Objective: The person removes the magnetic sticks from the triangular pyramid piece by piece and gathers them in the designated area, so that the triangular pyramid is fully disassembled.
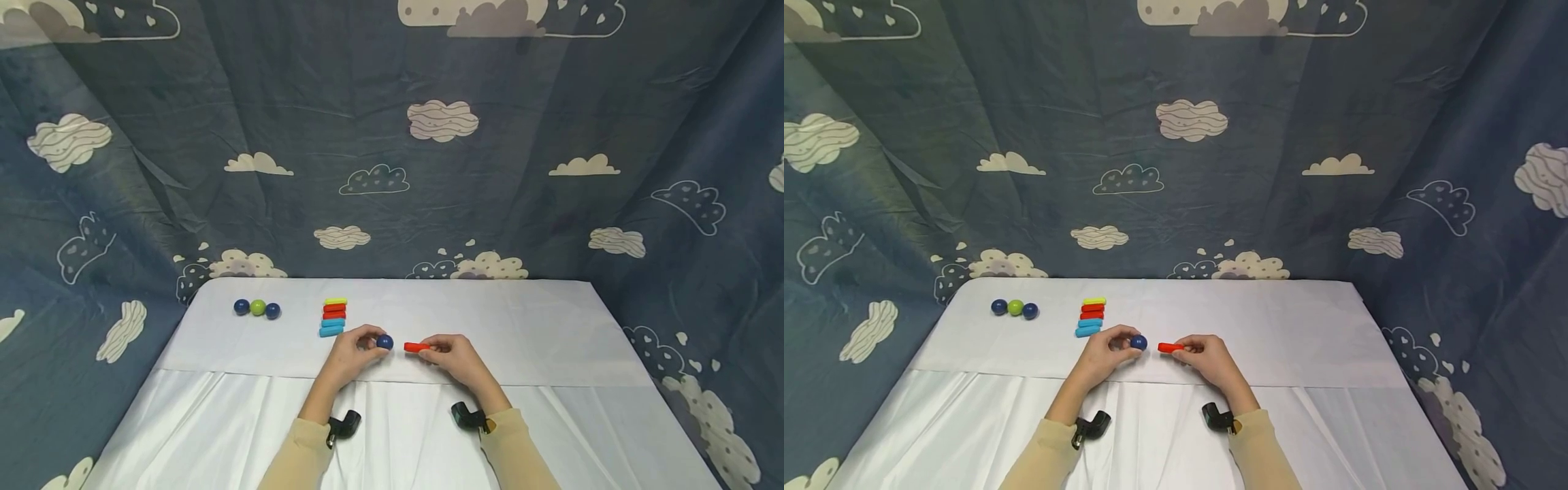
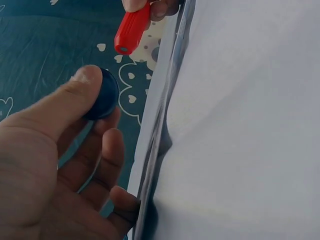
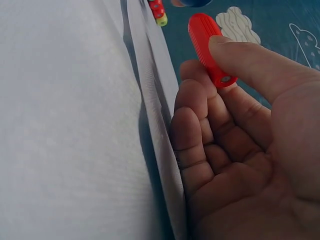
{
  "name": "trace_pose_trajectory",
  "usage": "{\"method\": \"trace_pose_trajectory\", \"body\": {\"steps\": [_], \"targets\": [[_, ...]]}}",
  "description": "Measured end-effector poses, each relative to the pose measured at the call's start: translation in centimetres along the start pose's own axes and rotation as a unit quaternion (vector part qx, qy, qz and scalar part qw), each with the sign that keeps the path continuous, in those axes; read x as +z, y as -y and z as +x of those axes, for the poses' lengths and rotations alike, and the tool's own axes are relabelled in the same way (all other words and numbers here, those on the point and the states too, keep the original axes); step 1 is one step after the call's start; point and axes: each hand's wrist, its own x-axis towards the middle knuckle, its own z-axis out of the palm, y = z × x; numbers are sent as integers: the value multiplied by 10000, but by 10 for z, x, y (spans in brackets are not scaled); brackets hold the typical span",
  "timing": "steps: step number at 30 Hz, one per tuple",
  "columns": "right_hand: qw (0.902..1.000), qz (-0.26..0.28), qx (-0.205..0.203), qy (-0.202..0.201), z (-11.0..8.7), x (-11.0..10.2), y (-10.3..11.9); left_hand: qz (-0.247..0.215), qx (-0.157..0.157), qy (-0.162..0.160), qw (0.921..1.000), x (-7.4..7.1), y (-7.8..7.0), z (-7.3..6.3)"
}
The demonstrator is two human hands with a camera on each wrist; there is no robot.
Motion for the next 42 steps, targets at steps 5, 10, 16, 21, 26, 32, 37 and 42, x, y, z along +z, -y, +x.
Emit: {"method": "trace_pose_trajectory", "body": {"steps": [5,10,16,21,26,32,37,42], "targets": [[10000,-42,13,-7,0,1,2,-281,-156,-145,9994,-8,-2,-2],[10000,-81,-26,-38,-1,1,1,-490,-63,-633,9968,-26,-3,-2],[10000,-28,-33,47,-2,0,-1,-618,-250,-1514,9862,-63,5,-3],[10000,-29,-55,36,-1,-1,-1,-618,-650,-2425,9660,-99,18,-6],[10000,-55,8,-31,-1,1,1,-514,-683,-3310,9398,-125,32,-15],[9999,-19,25,-101,-2,2,3,-195,-953,-3846,9179,-139,44,-21],[10000,43,0,-79,0,2,1,-84,-1251,-4097,9036,-145,53,-24],[10000,2,-7,-77,0,1,-1,250,-1420,-4124,8995,-151,62,-21]]}}
